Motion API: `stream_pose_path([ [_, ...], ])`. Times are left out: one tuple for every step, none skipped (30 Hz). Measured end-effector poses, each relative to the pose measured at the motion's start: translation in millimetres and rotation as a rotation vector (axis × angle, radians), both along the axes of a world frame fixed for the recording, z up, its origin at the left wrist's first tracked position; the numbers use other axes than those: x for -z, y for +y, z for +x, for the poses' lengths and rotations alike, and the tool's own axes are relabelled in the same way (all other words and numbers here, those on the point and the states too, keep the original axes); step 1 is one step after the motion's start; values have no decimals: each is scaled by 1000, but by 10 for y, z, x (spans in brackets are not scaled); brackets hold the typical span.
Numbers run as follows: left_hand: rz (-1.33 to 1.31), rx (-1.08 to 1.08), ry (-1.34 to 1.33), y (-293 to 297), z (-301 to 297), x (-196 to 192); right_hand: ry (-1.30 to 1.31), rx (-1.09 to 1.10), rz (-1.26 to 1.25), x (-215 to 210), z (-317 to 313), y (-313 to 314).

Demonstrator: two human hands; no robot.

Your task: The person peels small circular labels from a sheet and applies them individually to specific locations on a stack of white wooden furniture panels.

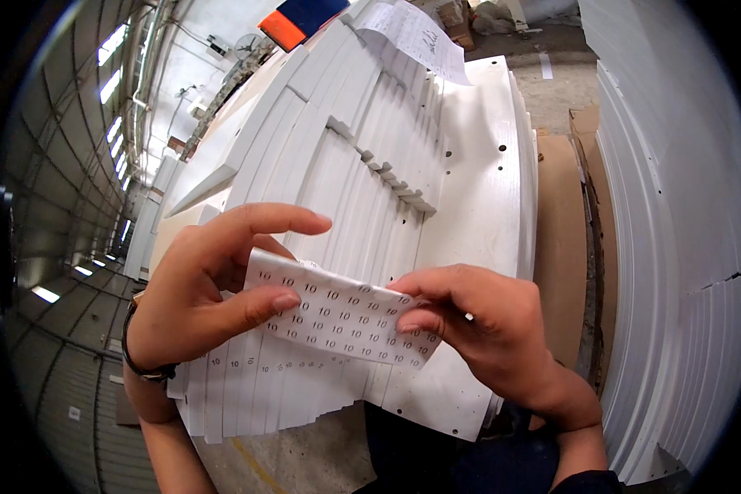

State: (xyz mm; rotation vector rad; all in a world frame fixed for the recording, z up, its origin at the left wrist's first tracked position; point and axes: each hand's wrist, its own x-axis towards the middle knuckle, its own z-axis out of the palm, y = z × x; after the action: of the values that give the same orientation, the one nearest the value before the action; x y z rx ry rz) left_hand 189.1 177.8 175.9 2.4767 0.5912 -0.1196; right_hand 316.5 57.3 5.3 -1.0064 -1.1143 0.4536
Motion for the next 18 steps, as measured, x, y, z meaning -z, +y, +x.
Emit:
stream_pose_path([
  [-13,-11,14,-1,-1,0,-98,37,22,-11,-3,1],
  [-68,-22,-19,5,-9,20,-98,35,23,-3,-19,14],
  [-94,-29,-36,15,-19,28,-100,19,36,9,-37,31],
  [-119,-36,-54,25,-31,32,-103,4,49,15,-48,46],
  [-70,41,-41,38,-38,27,-152,13,60,4,-34,53],
  [-19,117,-28,44,-44,18,-155,16,62,-8,-43,50],
  [-16,121,-32,25,-39,-11,-129,31,40,-25,-61,46],
  [1,59,6,-13,-10,-47,-100,48,17,-34,-59,43],
  [18,-2,43,-37,13,-67,-101,52,20,-51,-47,35],
  [21,2,41,-42,21,-55,-59,50,-17,-74,-31,23],
  [7,-33,-19,-38,-5,-30,-17,42,-53,-87,-33,30],
  [-7,-68,-80,-36,-25,-17,-18,40,-49,-68,-30,33],
  [-3,-70,-81,-35,-38,-19,51,-34,-78,-24,-18,27],
  [21,-58,-83,-36,-41,-23,120,-104,-110,14,-3,17],
  [45,-47,-84,-38,-45,-25,98,-114,-45,50,2,28],
  [44,-46,-85,-41,-49,-29,98,-113,-46,41,4,27],
  [62,-37,-91,-42,-52,-31,47,-96,-42,30,5,34],
  [80,-28,-97,-42,-54,-31,-3,-79,-39,25,1,42],
])
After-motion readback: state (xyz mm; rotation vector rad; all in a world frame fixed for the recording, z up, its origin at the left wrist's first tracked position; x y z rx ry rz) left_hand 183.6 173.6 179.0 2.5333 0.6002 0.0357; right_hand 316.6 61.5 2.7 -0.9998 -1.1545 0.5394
